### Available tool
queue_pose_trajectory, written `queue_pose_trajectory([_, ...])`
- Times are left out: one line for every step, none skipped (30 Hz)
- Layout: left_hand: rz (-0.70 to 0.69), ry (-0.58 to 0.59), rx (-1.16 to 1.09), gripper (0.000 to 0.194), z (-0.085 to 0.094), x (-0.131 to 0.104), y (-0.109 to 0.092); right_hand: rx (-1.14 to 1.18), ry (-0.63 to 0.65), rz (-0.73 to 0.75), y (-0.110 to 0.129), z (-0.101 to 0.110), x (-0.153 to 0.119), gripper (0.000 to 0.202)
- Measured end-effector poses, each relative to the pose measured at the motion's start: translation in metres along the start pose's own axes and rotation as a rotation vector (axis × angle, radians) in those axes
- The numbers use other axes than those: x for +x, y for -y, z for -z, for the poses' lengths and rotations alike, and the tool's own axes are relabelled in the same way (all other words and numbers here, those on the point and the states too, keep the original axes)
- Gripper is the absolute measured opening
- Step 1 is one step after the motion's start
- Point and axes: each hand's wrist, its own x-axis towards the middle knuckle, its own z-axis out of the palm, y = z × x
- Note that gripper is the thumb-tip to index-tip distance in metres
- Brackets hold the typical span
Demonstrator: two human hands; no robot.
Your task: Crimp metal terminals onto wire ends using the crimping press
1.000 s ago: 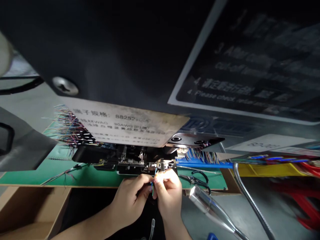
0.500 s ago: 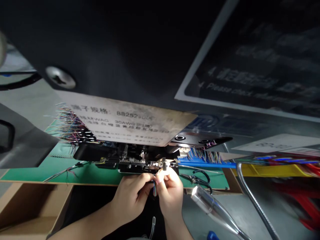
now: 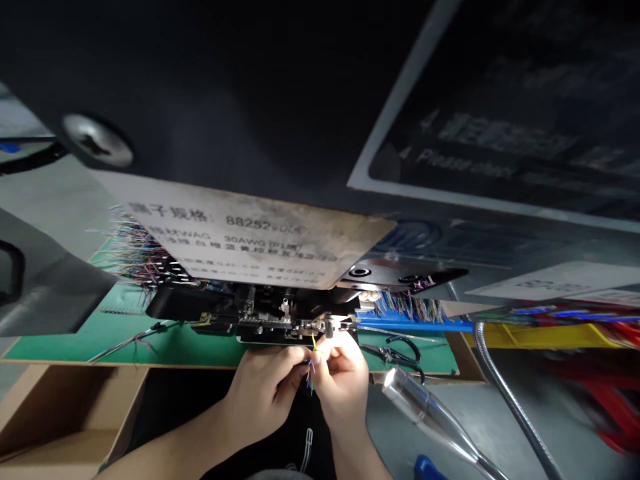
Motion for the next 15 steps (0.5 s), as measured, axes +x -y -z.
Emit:
queue_pose_trajectory([0.019, 0.0, 0.018, 0.017, -0.0001, 0.0008, -0.0003, -0.031, 0.001, 0.028, 0.0001, 0.0007, 0.001, 0.014])
queue_pose_trajectory([0.037, 0.002, 0.033, 0.017, -0.0002, 0.0015, -0.0004, -0.056, 0.001, 0.052, 0.0001, 0.0013, 0.0019, 0.011])
queue_pose_trajectory([0.047, 0.004, 0.042, 0.018, -0.0004, 0.0021, -0.0005, -0.081, 0.003, 0.068, -0.0001, 0.0018, 0.0025, 0.008])
queue_pose_trajectory([0.052, 0.005, 0.045, 0.019, -0.0004, 0.0024, -0.0004, -0.102, 0.007, 0.079, -0.0003, 0.0021, 0.0028, 0.007])
queue_pose_trajectory([0.051, 0.001, 0.046, 0.02, -0.0003, 0.0026, -0.0004, -0.116, 0.011, 0.084, -0.0005, 0.0022, 0.003, 0.008])
queue_pose_trajectory([0.048, -0.005, 0.046, 0.02, -0.0001, 0.0027, -0.0005, -0.123, 0.014, 0.089, -0.0008, 0.0023, 0.0031, 0.009])
queue_pose_trajectory([0.046, -0.012, 0.043, 0.02, 0.0002, 0.0026, -0.0006, -0.125, 0.015, 0.096, -0.001, 0.0022, 0.0032, 0.01])
queue_pose_trajectory([0.047, -0.018, 0.038, 0.02, 0.0006, 0.0026, -0.0009, -0.125, 0.017, 0.106, -0.0011, 0.0022, 0.0033, 0.011])
queue_pose_trajectory([0.049, -0.025, 0.034, 0.02, 0.001, 0.0025, -0.0014, -0.126, 0.018, 0.117, -0.0011, 0.0021, 0.0034, 0.011])
queue_pose_trajectory([0.054, -0.029, 0.029, 0.019, 0.0014, 0.0025, -0.0019, -0.127, 0.018, 0.124, -0.001, 0.0021, 0.0036, 0.011])
queue_pose_trajectory([0.056, -0.033, 0.026, 0.018, 0.0017, 0.0026, -0.0024, -0.129, 0.02, 0.129, -0.0009, 0.0021, 0.0039, 0.011])
queue_pose_trajectory([0.055, -0.039, 0.022, 0.018, 0.0019, 0.0028, -0.0028, -0.132, 0.024, 0.128, -0.0008, 0.0021, 0.0042, 0.011])
queue_pose_trajectory([0.052, -0.048, 0.019, 0.018, 0.002, 0.0031, -0.0031, -0.134, 0.029, 0.122, -0.0007, 0.002, 0.0046, 0.011])
queue_pose_trajectory([0.052, -0.059, 0.016, 0.019, 0.002, 0.0034, -0.0033, -0.134, 0.034, 0.115, -0.0006, 0.0019, 0.0049, 0.011])
queue_pose_trajectory([0.054, -0.068, 0.014, 0.019, 0.002, 0.0037, -0.0033, -0.134, 0.035, 0.109, -0.0005, 0.0016, 0.0051, 0.011])
